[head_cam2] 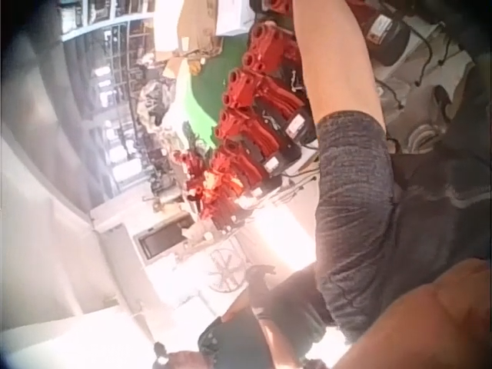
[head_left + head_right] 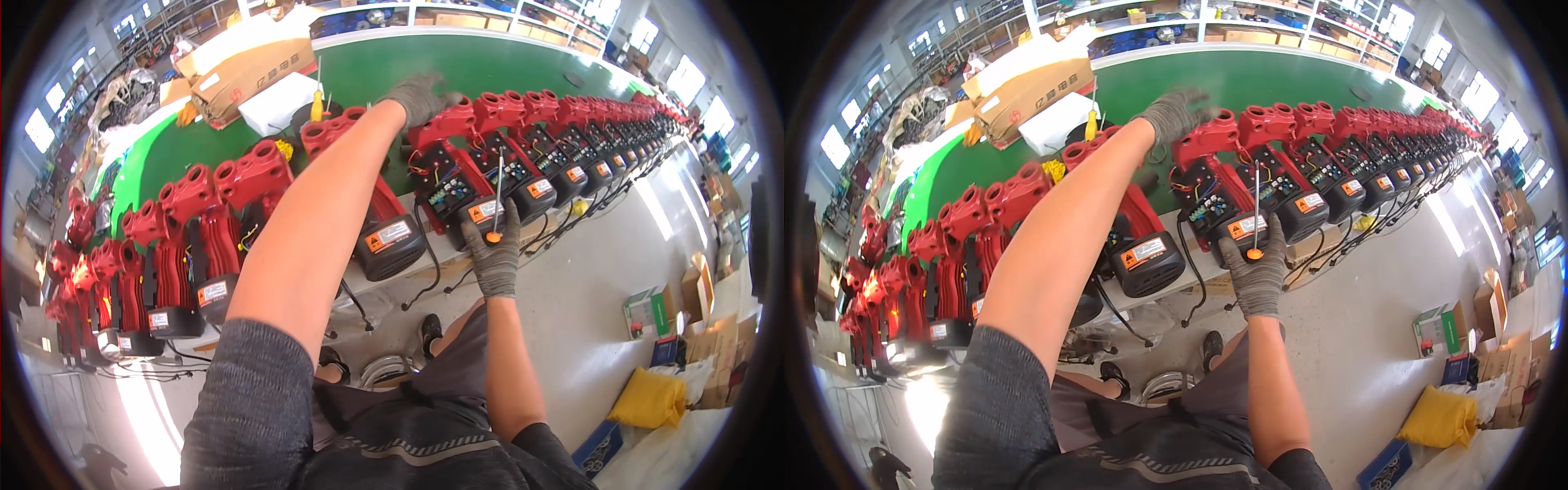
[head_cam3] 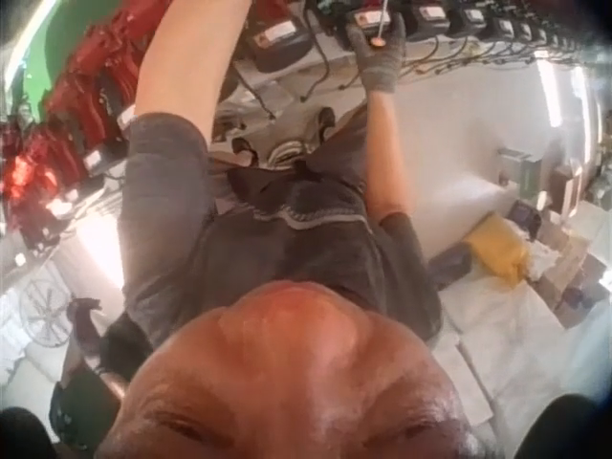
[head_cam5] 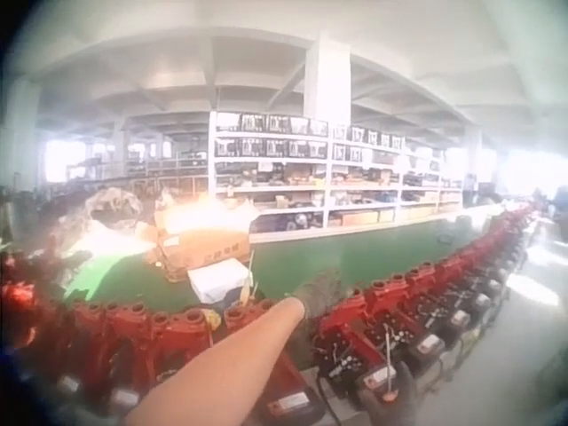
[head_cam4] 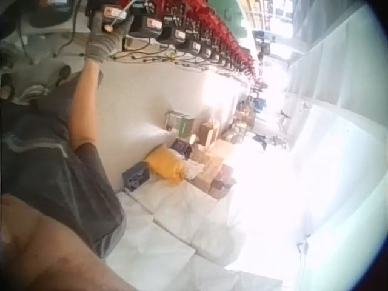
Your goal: The person uses a screwdriver to secure wires into terminals inside several red industrial pump housings lined up on a workbench.
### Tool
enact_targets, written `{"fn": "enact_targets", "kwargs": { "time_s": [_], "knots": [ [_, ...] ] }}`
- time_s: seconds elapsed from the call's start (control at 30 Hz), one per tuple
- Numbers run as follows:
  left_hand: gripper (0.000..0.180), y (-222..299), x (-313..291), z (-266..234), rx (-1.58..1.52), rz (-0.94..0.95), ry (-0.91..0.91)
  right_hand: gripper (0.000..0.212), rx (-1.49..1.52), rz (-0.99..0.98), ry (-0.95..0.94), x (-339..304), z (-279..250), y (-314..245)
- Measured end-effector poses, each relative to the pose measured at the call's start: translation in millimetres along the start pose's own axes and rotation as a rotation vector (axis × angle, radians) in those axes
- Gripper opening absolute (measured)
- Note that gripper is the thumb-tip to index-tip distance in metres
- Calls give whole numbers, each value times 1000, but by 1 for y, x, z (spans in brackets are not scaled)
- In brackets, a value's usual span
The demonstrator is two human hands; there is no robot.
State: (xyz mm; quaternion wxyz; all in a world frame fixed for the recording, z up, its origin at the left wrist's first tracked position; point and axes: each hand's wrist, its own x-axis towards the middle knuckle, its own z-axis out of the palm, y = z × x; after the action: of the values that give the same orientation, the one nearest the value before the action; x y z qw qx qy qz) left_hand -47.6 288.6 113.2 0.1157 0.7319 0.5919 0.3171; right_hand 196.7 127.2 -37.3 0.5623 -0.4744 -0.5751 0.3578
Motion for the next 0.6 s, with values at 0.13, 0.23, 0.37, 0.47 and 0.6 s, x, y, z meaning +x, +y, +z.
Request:
{"fn": "enact_targets", "kwargs": {
  "time_s": [0.13, 0.23, 0.37, 0.47, 0.6],
  "knots": [
    [64, -6, 7, -2, 141, 70, -235, 103, 116, 145, -35, 4, -5, -10],
    [66, -8, 2, -10, 190, 54, -269, 99, 0, 31, -58, 13, -8, 6],
    [67, 8, -10, -32, 331, -123, -436, 91, 31, -77, -101, 23, -13, 14],
    [63, 22, -26, -44, 505, -102, -422, 86, -203, -164, -141, 29, -23, 9],
    [60, 17, -42, -47, 519, -31, -341, 73, -284, -223, -65, 24, -19, -1]
  ]
}}
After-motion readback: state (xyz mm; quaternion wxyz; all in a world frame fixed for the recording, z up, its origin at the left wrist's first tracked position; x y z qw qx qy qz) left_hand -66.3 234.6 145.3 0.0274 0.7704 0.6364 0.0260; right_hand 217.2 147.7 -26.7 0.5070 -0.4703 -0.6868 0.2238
